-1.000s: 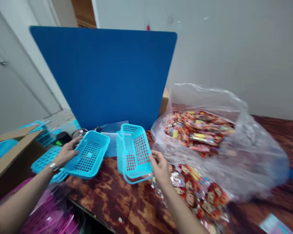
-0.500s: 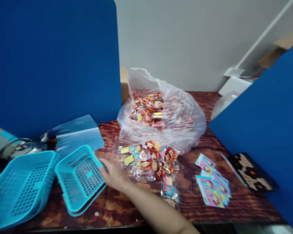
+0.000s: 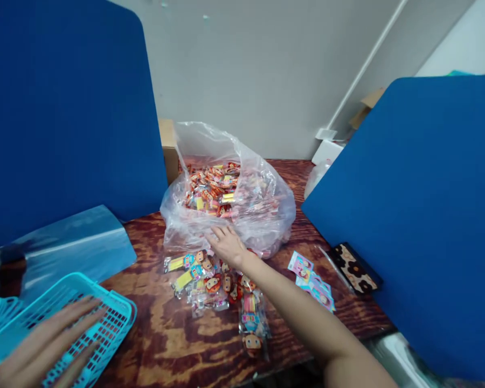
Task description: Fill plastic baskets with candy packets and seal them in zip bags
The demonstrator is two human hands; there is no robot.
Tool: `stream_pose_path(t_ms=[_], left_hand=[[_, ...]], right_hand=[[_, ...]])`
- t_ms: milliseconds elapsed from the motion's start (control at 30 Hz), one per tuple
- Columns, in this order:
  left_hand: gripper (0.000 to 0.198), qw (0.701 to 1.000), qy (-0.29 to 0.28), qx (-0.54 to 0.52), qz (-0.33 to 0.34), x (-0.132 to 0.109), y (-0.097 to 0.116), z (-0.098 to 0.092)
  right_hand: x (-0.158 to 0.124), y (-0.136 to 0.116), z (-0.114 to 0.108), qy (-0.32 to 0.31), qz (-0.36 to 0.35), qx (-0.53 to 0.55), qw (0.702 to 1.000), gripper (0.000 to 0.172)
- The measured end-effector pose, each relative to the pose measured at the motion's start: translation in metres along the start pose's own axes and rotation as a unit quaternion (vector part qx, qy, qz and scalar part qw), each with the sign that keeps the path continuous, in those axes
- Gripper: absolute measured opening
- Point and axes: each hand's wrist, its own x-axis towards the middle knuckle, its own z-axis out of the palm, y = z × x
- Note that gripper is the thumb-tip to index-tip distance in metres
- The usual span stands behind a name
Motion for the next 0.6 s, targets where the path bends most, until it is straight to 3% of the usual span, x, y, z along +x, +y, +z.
stream_pose_path(t_ms=[33,100,167,300,367,467,533,600], left_hand=[[0.055,0.997,-0.036,0.026,0.057,0.021,0.011,0.01],[0.051,0.987,-0.121,0.033,0.104,0.069,0.034,0.031],[0.044,0.977,-0.171,0.008,0.13,0.118,0.051,0.055],[0.047,0.976,-0.178,0.038,0.118,0.194,0.056,0.111],[0.056,0.981,-0.158,0.054,0.099,0.221,0.049,0.137],[0.066,0.985,-0.138,0.076,0.067,0.25,0.037,0.168],[0.066,0.985,-0.14,0.089,0.053,0.261,0.029,0.181],[0.059,0.981,-0.159,0.098,0.054,0.263,0.022,0.188]], right_hand=[[0.007,0.009,-0.006,0.005,0.004,-0.019,1.0,0.044],[0.02,0.026,-0.018,0.004,0.035,-0.05,0.998,0.047],[0.021,0.045,-0.029,-0.013,0.085,-0.068,0.994,0.045],[-0.019,0.091,-0.043,-0.048,0.175,0.003,0.983,0.045],[-0.048,0.11,-0.046,-0.046,0.201,0.123,0.971,0.041],[-0.08,0.127,-0.049,-0.018,0.223,0.299,0.928,0.018],[-0.085,0.136,-0.049,0.006,0.235,0.335,0.913,0.014],[-0.076,0.146,-0.051,0.023,0.242,0.325,0.914,0.021]])
